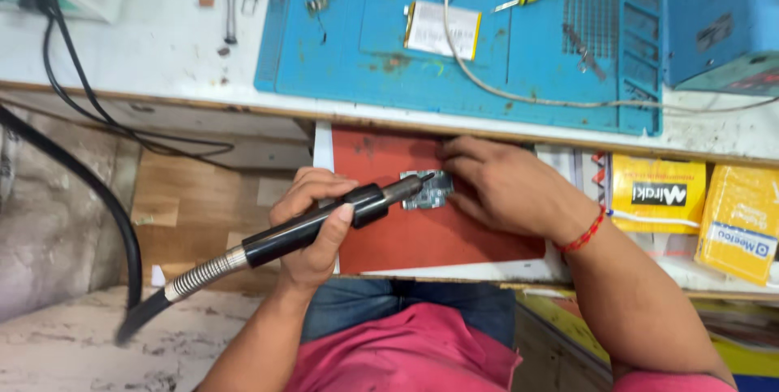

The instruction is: The person uses a hot air gun to apply heat to a small circuit board placed on a red mat. They hold the board steady with one hand while directing the hot air with the other, focusing on specific components.

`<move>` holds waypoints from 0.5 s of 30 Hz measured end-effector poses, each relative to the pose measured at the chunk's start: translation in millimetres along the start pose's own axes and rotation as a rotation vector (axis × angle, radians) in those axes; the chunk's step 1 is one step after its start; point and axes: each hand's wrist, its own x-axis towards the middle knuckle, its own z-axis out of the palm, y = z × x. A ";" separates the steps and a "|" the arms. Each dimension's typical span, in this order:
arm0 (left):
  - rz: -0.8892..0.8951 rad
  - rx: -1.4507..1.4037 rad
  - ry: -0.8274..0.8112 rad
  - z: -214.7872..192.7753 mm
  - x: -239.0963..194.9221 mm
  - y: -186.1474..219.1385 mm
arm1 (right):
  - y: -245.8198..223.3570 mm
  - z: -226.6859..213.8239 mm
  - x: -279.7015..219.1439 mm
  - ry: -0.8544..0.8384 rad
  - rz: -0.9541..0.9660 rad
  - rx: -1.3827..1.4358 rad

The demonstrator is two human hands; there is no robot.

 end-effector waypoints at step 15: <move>0.005 0.077 -0.024 0.4 -3.2 -3.4 | 4.1 -0.3 0.7 -0.223 0.287 -0.050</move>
